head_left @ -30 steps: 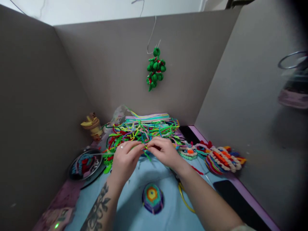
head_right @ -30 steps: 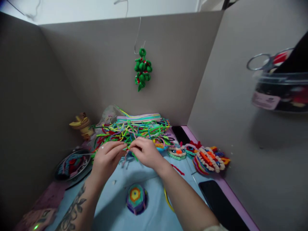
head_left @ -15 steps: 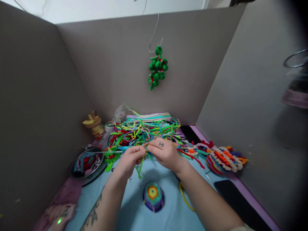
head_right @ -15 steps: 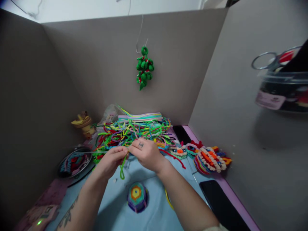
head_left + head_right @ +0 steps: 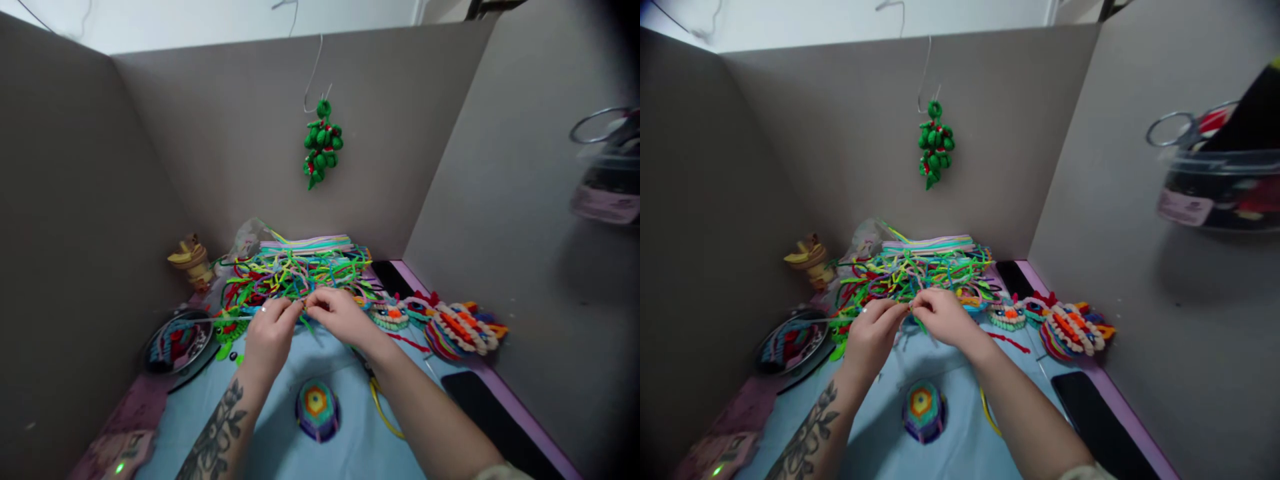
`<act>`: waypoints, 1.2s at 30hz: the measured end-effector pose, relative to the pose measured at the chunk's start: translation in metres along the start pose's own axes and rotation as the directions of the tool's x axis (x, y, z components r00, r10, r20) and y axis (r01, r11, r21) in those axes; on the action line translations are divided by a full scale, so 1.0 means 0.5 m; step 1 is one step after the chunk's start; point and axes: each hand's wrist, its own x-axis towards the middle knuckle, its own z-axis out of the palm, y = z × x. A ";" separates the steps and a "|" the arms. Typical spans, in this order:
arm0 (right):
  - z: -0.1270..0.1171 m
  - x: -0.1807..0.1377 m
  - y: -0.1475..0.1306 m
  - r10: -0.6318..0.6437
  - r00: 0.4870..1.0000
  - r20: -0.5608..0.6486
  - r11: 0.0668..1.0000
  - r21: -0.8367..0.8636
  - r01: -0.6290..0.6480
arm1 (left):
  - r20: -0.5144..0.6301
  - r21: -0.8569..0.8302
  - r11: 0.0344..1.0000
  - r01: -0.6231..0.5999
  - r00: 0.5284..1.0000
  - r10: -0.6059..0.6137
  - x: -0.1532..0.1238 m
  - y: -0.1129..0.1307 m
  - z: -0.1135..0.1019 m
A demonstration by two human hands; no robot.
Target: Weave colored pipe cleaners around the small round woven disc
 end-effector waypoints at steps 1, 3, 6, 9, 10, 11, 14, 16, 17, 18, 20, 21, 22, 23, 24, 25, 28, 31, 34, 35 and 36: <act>-0.002 0.000 -0.001 -0.015 1.000 0.014 1.000 -0.006 0.015 | -0.002 -0.029 0.999 0.016 1.000 -0.016 0.002 0.001 0.001; -0.005 -0.001 0.002 -0.087 0.996 0.012 0.995 -0.052 0.087 | 0.014 -0.137 0.986 0.097 0.995 -0.096 0.010 0.007 -0.003; -0.001 -0.002 0.017 -0.276 0.961 -0.017 0.941 -0.210 0.267 | 0.128 -0.393 0.851 0.348 0.937 -0.324 0.026 0.016 -0.013; 0.011 -0.006 0.042 -0.468 0.883 -0.027 0.826 -0.369 0.426 | 0.466 -0.621 0.394 0.677 0.724 -0.509 0.037 0.023 -0.019; 0.017 -0.008 0.051 -0.520 0.853 -0.037 0.785 -0.414 0.461 | 0.604 -0.637 0.176 0.750 0.628 -0.490 0.039 0.024 -0.020; 0.022 -0.010 0.059 -0.565 0.824 -0.053 0.747 -0.458 0.483 | 0.719 -0.615 -0.030 0.788 0.545 -0.432 0.040 0.026 -0.020; 0.034 -0.015 0.078 -0.655 0.748 -0.103 0.657 -0.568 0.496 | 0.854 -0.517 -0.347 0.783 0.445 -0.270 0.042 0.029 -0.017; 0.038 -0.016 0.083 -0.680 0.723 -0.125 0.633 -0.598 0.492 | 0.856 -0.515 -0.330 0.791 0.452 -0.250 0.042 0.029 -0.015; 0.039 -0.015 0.084 -0.685 0.716 -0.134 0.632 -0.597 0.493 | 0.842 -0.533 -0.264 0.804 0.472 -0.263 0.042 0.028 -0.015; 0.039 -0.014 0.083 -0.682 0.717 -0.144 0.642 -0.586 0.494 | 0.808 -0.567 -0.152 0.810 0.510 -0.297 0.041 0.025 -0.017; 0.038 -0.009 0.079 -0.659 0.730 -0.179 0.691 -0.528 0.494 | 0.639 -0.635 0.215 0.742 0.661 -0.393 0.039 0.018 -0.023; 0.038 -0.006 0.076 -0.632 0.747 -0.207 0.731 -0.478 0.486 | 0.504 -0.620 0.439 0.650 0.759 -0.413 0.038 0.013 -0.028; 0.038 -0.004 0.072 -0.589 0.772 -0.238 0.780 -0.418 0.466 | 0.355 -0.550 0.649 0.526 0.850 -0.388 0.036 0.008 -0.033; 0.038 -0.002 0.067 -0.531 0.805 -0.266 0.830 -0.354 0.430 | 0.224 -0.434 0.814 0.386 0.922 -0.317 0.035 0.004 -0.039; 0.039 0.000 0.062 -0.461 0.842 -0.281 0.876 -0.293 0.382 | 0.131 -0.295 0.924 0.244 0.968 -0.214 0.033 -0.001 -0.045; 0.040 0.000 0.056 -0.388 0.878 -0.282 0.914 -0.241 0.327 | 0.080 -0.160 0.981 0.114 0.992 -0.102 0.032 -0.004 -0.050; 0.045 -0.001 0.038 -0.213 0.955 -0.208 0.973 -0.135 0.188 | 0.041 0.102 0.985 -0.136 0.990 0.133 0.028 -0.007 -0.059; 0.048 -0.004 0.023 -0.143 0.983 -0.119 0.989 -0.065 0.136 | 0.013 0.166 0.970 -0.179 0.984 0.179 0.027 -0.004 -0.059; 0.044 -0.004 0.015 -0.126 0.990 -0.064 0.992 -0.022 0.125 | 0.003 0.161 0.974 -0.158 0.987 0.160 0.029 -0.002 -0.057; 0.042 -0.003 0.015 -0.128 0.990 -0.053 0.992 -0.012 0.127 | 0.000 0.152 0.978 -0.144 0.989 0.146 0.030 -0.002 -0.056; 0.040 -0.003 0.014 -0.133 0.990 -0.045 0.991 -0.006 0.133 | 0.000 0.136 0.983 -0.126 0.992 0.127 0.031 -0.003 -0.054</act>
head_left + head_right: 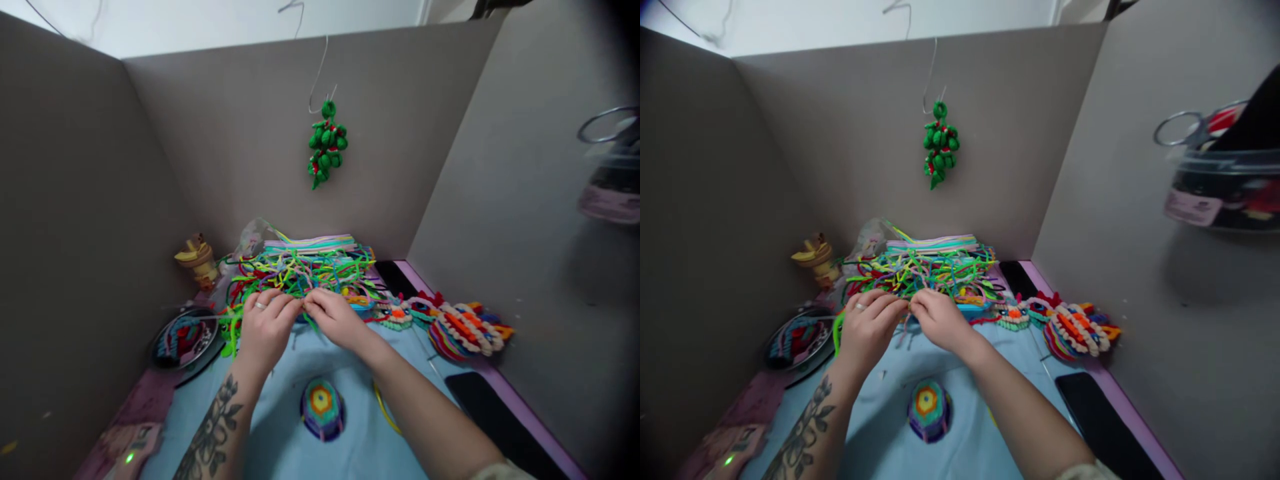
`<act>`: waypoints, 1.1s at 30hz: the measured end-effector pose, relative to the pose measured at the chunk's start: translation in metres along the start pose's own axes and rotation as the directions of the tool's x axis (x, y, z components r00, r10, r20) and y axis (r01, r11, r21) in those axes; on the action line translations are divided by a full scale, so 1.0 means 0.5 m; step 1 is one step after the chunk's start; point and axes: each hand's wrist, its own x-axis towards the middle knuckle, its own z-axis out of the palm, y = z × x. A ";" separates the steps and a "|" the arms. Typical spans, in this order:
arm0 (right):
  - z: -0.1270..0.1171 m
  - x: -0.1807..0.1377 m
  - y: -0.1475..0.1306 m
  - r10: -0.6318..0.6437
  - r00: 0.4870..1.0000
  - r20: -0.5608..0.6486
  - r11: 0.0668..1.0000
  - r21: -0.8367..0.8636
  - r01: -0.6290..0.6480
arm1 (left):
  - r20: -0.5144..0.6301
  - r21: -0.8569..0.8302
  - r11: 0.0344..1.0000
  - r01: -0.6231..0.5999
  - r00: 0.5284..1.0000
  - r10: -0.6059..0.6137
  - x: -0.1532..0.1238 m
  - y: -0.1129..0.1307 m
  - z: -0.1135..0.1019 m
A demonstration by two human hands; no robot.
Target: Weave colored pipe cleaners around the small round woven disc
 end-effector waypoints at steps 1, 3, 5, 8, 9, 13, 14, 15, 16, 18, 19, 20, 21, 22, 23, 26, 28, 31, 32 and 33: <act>-0.002 0.000 0.001 -0.013 1.000 0.003 1.000 -0.002 0.013 | 0.008 -0.023 0.999 0.023 1.000 -0.023 0.000 -0.001 0.002; -0.005 0.000 0.003 -0.064 0.998 0.002 0.997 -0.035 0.064 | 0.044 -0.071 0.994 0.084 0.996 -0.081 0.000 -0.001 0.007; -0.004 -0.003 0.008 -0.137 0.990 -0.006 0.985 -0.111 0.136 | 0.100 -0.095 0.984 0.152 0.985 -0.143 -0.002 0.000 0.014; -0.001 -0.006 0.015 -0.263 0.964 -0.036 0.934 -0.261 0.245 | 0.188 -0.117 0.955 0.271 0.951 -0.247 -0.005 0.006 0.025; -0.001 -0.007 0.017 -0.306 0.951 -0.044 0.908 -0.313 0.278 | 0.215 -0.148 0.934 0.325 0.932 -0.291 -0.005 0.009 0.029; -0.001 -0.009 0.029 -0.466 0.883 -0.056 0.775 -0.507 0.377 | 0.391 -0.387 0.702 0.598 0.796 -0.462 -0.002 0.017 0.037; -0.001 -0.010 0.033 -0.503 0.862 -0.057 0.740 -0.544 0.396 | 0.458 -0.449 0.602 0.660 0.749 -0.479 -0.002 0.018 0.040; -0.001 -0.011 0.037 -0.542 0.839 -0.059 0.707 -0.571 0.417 | 0.526 -0.502 0.490 0.713 0.701 -0.481 -0.001 0.019 0.042; -0.001 -0.011 0.042 -0.580 0.812 -0.062 0.678 -0.589 0.439 | 0.590 -0.541 0.373 0.753 0.657 -0.469 -0.001 0.020 0.046; -0.001 -0.012 0.050 -0.637 0.767 -0.071 0.643 -0.598 0.478 | 0.679 -0.581 0.179 0.794 0.594 -0.432 -0.002 0.022 0.054; -0.001 -0.012 0.053 -0.644 0.760 -0.084 0.646 -0.593 0.482 | 0.691 -0.592 0.134 0.795 0.586 -0.423 -0.002 0.023 0.058; -0.001 -0.010 0.055 -0.631 0.770 -0.095 0.663 -0.583 0.470 | 0.678 -0.602 0.141 0.786 0.597 -0.430 -0.003 0.023 0.062; -0.002 -0.009 0.056 -0.596 0.797 -0.103 0.693 -0.568 0.444 | 0.638 -0.610 0.199 0.767 0.624 -0.451 -0.004 0.023 0.065; -0.003 -0.006 0.057 -0.543 0.833 -0.107 0.731 -0.548 0.406 | 0.572 -0.608 0.297 0.736 0.666 -0.478 -0.005 0.022 0.067; -0.004 -0.004 0.057 -0.481 0.869 -0.112 0.773 -0.523 0.360 | 0.488 -0.591 0.416 0.691 0.717 -0.497 -0.007 0.021 0.068; -0.008 0.001 0.053 -0.289 0.950 -0.117 0.882 -0.418 0.217 | 0.224 -0.475 0.740 0.477 0.878 -0.422 -0.015 0.012 0.066; -0.011 0.002 0.047 -0.177 0.979 -0.105 0.933 -0.336 0.132 | 0.089 -0.372 0.880 0.297 0.955 -0.284 -0.023 0.004 0.062; -0.015 0.002 0.033 -0.064 0.998 -0.016 0.972 -0.228 0.059 | -0.054 -0.203 0.976 0.077 0.994 -0.090 -0.030 -0.005 0.057; -0.017 0.001 0.029 -0.046 0.999 0.017 0.979 -0.199 0.048 | -0.080 -0.160 0.987 0.033 0.996 -0.046 -0.030 -0.007 0.056; -0.018 0.002 0.025 -0.034 0.998 0.043 0.984 -0.174 0.041 | -0.093 -0.131 0.991 0.001 0.996 -0.014 -0.030 -0.008 0.054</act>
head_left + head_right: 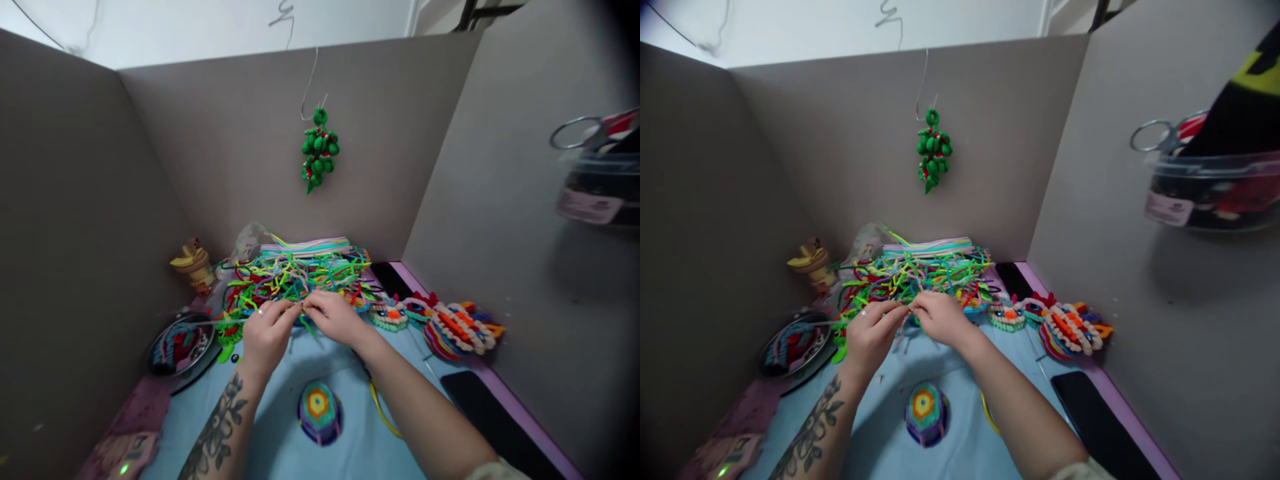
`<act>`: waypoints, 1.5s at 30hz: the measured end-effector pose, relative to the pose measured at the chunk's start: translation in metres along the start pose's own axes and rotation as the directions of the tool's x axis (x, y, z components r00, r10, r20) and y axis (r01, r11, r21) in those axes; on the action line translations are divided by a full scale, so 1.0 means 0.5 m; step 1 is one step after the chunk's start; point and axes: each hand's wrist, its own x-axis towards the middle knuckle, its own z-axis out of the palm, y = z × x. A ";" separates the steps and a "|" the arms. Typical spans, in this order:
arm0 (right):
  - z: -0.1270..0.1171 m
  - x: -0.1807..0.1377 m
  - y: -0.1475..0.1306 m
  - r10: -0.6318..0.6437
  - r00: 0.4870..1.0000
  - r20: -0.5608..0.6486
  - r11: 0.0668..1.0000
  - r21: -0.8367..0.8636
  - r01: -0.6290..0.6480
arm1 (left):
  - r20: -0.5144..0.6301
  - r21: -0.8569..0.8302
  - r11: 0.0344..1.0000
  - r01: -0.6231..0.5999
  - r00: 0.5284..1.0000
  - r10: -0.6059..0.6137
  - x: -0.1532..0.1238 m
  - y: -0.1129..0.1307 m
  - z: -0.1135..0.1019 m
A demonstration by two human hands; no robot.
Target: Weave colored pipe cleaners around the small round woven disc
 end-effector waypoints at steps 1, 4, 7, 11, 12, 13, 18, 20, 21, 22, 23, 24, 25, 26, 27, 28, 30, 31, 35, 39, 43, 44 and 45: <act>-0.002 0.001 -0.003 0.004 1.000 0.016 1.000 0.023 -0.004 | 0.003 0.017 1.000 -0.016 1.000 0.016 0.001 0.000 -0.001; -0.005 0.003 -0.007 0.010 1.000 0.019 0.997 0.070 -0.011 | 0.026 0.037 0.999 0.010 1.000 -0.011 0.008 0.002 -0.005; -0.005 0.004 -0.006 -0.002 1.000 0.009 0.995 0.099 0.001 | 0.056 0.060 0.997 0.044 0.997 -0.048 0.012 0.005 -0.007; -0.003 0.002 -0.003 -0.038 0.999 0.003 0.998 0.045 0.038 | 0.109 0.107 0.993 0.048 0.992 -0.059 0.010 0.008 -0.006; -0.003 0.001 -0.002 -0.049 0.999 0.004 0.999 0.013 0.049 | 0.121 0.121 0.992 0.047 0.991 -0.061 0.009 0.009 -0.005; -0.002 0.000 -0.002 -0.060 0.998 0.004 0.998 -0.025 0.060 | 0.133 0.133 0.990 0.049 0.989 -0.067 0.008 0.010 -0.003; 0.005 -0.003 0.002 -0.137 0.991 -0.012 0.960 -0.246 0.130 | 0.188 0.053 0.976 0.210 0.958 -0.216 0.006 0.017 0.008; 0.012 -0.004 0.004 -0.182 0.983 -0.027 0.930 -0.331 0.163 | 0.224 -0.012 0.929 0.370 0.906 -0.358 0.007 0.019 0.015; 0.017 -0.004 0.006 -0.209 0.977 -0.037 0.912 -0.369 0.180 | 0.248 -0.054 0.884 0.464 0.864 -0.438 0.008 0.020 0.019; 0.022 -0.004 0.008 -0.238 0.970 -0.051 0.893 -0.403 0.198 | 0.278 -0.098 0.827 0.553 0.814 -0.511 0.009 0.019 0.023; 0.028 -0.004 0.010 -0.267 0.961 -0.068 0.877 -0.431 0.213 | 0.310 -0.141 0.765 0.628 0.762 -0.568 0.010 0.017 0.027; 0.033 -0.004 0.011 -0.298 0.950 -0.090 0.863 -0.451 0.228 | 0.345 -0.179 0.707 0.684 0.717 -0.606 0.011 0.015 0.031; 0.037 -0.004 0.013 -0.326 0.939 -0.110 0.854 -0.460 0.242 | 0.380 -0.210 0.661 0.720 0.683 -0.623 0.012 0.013 0.033; 0.040 -0.005 0.014 -0.346 0.929 -0.129 0.850 -0.463 0.252 | 0.412 -0.231 0.630 0.741 0.661 -0.627 0.014 0.010 0.035; 0.041 -0.005 0.015 -0.355 0.923 -0.146 0.850 -0.462 0.254 | 0.436 -0.244 0.615 0.750 0.652 -0.621 0.015 0.007 0.034; 0.039 -0.005 0.015 -0.354 0.921 -0.165 0.854 -0.459 0.246 | 0.458 -0.262 0.608 0.749 0.651 -0.605 0.017 0.003 0.032; 0.029 -0.004 0.016 -0.333 0.919 -0.213 0.870 -0.444 0.212 | 0.489 -0.320 0.587 0.743 0.661 -0.570 0.020 -0.007 0.020; 0.019 -0.004 0.016 -0.319 0.916 -0.244 0.880 -0.435 0.190 | 0.496 -0.357 0.576 0.735 0.672 -0.550 0.021 -0.014 0.009; -0.033 -0.006 0.020 -0.281 0.878 -0.388 0.907 -0.407 0.110 | 0.473 -0.403 0.585 0.704 0.708 -0.524 0.023 -0.054 -0.058; -0.084 -0.012 0.019 -0.274 0.830 -0.487 0.913 -0.403 0.065 | 0.350 -0.291 0.717 0.634 0.768 -0.537 0.020 -0.088 -0.140; -0.124 -0.023 0.001 -0.307 0.787 -0.535 0.889 -0.457 0.036 | 0.179 -0.162 0.819 0.550 0.833 -0.524 0.015 -0.105 -0.187; -0.133 -0.028 -0.005 -0.319 0.780 -0.538 0.879 -0.476 0.031 | 0.147 -0.132 0.830 0.542 0.839 -0.525 0.013 -0.107 -0.190; -0.142 -0.035 -0.011 -0.330 0.775 -0.539 0.869 -0.494 0.027 | 0.124 -0.103 0.833 0.543 0.838 -0.531 0.011 -0.109 -0.188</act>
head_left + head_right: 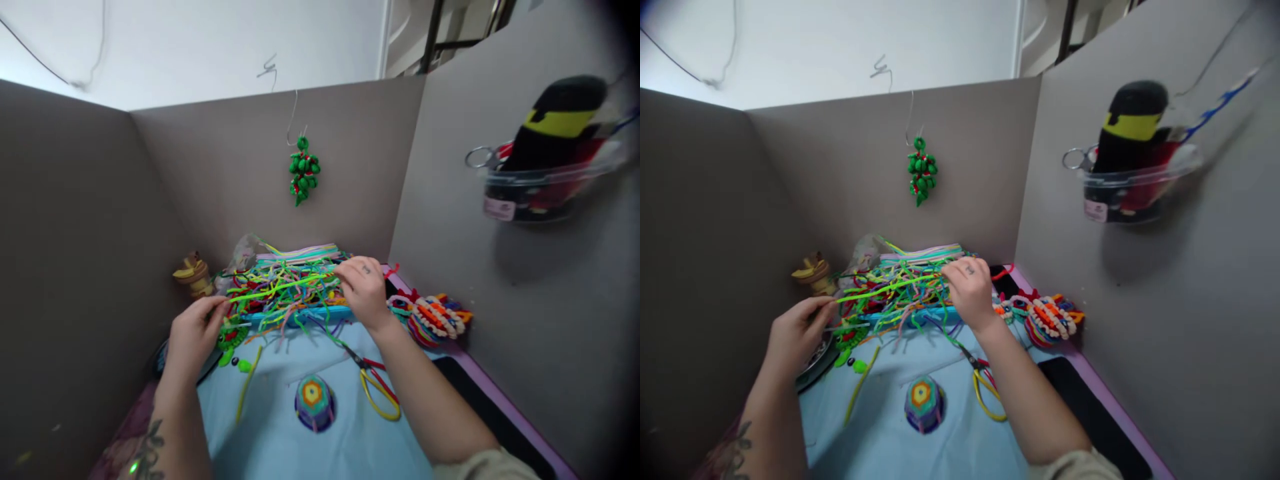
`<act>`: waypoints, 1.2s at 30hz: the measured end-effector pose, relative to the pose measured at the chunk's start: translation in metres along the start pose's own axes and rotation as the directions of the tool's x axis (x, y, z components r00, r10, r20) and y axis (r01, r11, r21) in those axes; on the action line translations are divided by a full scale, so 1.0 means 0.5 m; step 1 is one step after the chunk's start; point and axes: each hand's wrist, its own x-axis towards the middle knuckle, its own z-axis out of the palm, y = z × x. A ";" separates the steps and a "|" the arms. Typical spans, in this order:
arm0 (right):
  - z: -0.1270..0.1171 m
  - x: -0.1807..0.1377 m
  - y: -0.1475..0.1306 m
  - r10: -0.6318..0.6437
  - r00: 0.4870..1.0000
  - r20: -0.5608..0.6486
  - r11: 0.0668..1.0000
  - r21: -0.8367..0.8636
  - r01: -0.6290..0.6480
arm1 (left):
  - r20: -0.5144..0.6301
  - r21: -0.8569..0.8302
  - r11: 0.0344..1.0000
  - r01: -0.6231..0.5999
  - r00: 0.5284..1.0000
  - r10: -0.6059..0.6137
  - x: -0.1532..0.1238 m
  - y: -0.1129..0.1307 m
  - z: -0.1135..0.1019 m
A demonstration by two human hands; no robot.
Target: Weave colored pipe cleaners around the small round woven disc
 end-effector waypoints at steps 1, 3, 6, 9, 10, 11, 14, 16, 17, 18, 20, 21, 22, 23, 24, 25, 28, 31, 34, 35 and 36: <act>-0.013 0.000 0.000 -0.009 1.000 -0.004 1.000 -0.018 0.009 | -0.017 0.012 1.000 0.009 1.000 -0.009 -0.001 -0.003 0.005; -0.040 -0.006 0.003 -0.013 1.000 0.009 0.999 -0.047 0.014 | 0.003 -0.009 0.996 0.094 0.996 -0.094 -0.008 -0.007 0.022; -0.075 -0.031 0.013 0.027 0.997 0.067 0.997 -0.072 -0.022 | 0.071 -0.053 0.980 0.190 0.980 -0.186 -0.036 -0.006 0.056; -0.098 -0.074 0.007 0.116 0.981 0.153 0.989 -0.107 -0.100 | 0.117 -0.092 0.966 0.240 0.966 -0.229 -0.091 0.011 0.079; -0.103 -0.091 -0.006 0.141 0.976 0.168 0.987 -0.105 -0.124 | 0.144 -0.116 0.960 0.255 0.961 -0.238 -0.114 0.021 0.084; -0.107 -0.108 -0.024 0.153 0.972 0.180 0.987 -0.083 -0.140 | 0.173 -0.145 0.952 0.270 0.954 -0.245 -0.139 0.034 0.088; -0.113 -0.159 -0.105 0.043 0.968 0.246 0.986 0.148 -0.081 | 0.254 -0.245 0.921 0.303 0.937 -0.241 -0.219 0.085 0.099; -0.109 -0.189 -0.162 -0.082 0.933 0.351 0.939 0.341 -0.045 | 0.293 -0.301 0.904 0.303 0.932 -0.214 -0.269 0.122 0.110; -0.105 -0.203 -0.184 -0.085 0.912 0.400 0.914 0.395 -0.088 | 0.315 -0.324 0.897 0.301 0.928 -0.198 -0.291 0.139 0.116; -0.100 -0.215 -0.201 -0.080 0.890 0.449 0.885 0.442 -0.144 | 0.330 -0.344 0.890 0.300 0.926 -0.185 -0.310 0.153 0.123; -0.091 -0.236 -0.219 -0.026 0.837 0.546 0.806 0.507 -0.306 | 0.355 -0.377 0.874 0.306 0.920 -0.169 -0.339 0.173 0.135; -0.087 -0.244 -0.221 0.010 0.808 0.589 0.764 0.516 -0.386 | 0.376 -0.419 0.837 0.352 0.906 -0.192 -0.349 0.179 0.140; -0.085 -0.250 -0.220 0.034 0.781 0.624 0.733 0.515 -0.443 | 0.398 -0.445 0.807 0.388 0.893 -0.209 -0.356 0.183 0.145; -0.084 -0.254 -0.217 0.047 0.761 0.647 0.715 0.510 -0.478 | 0.410 -0.459 0.790 0.407 0.886 -0.218 -0.361 0.185 0.149; -0.085 -0.257 -0.214 0.046 0.746 0.664 0.711 0.503 -0.492 | 0.419 -0.470 0.775 0.422 0.880 -0.225 -0.365 0.187 0.153; -0.086 -0.259 -0.211 0.038 0.737 0.675 0.717 0.495 -0.491 | 0.423 -0.474 0.769 0.429 0.877 -0.228 -0.367 0.187 0.156; -0.092 -0.259 -0.198 0.078 0.712 0.698 0.740 0.437 -0.511 | 0.404 -0.483 0.755 0.443 0.878 -0.257 -0.369 0.181 0.166; -0.093 -0.258 -0.171 0.201 0.693 0.692 0.734 0.362 -0.574 | 0.331 -0.474 0.759 0.447 0.889 -0.317 -0.365 0.159 0.176; -0.089 -0.265 -0.137 0.260 0.662 0.703 0.712 0.324 -0.623 | 0.307 -0.436 0.782 0.446 0.890 -0.337 -0.356 0.127 0.190; -0.087 -0.269 -0.128 0.257 0.642 0.722 0.702 0.318 -0.638 | 0.320 -0.429 0.784 0.449 0.887 -0.332 -0.352 0.118 0.195; -0.083 -0.274 -0.122 0.243 0.619 0.746 0.692 0.314 -0.650 | 0.341 -0.429 0.783 0.451 0.883 -0.322 -0.348 0.111 0.201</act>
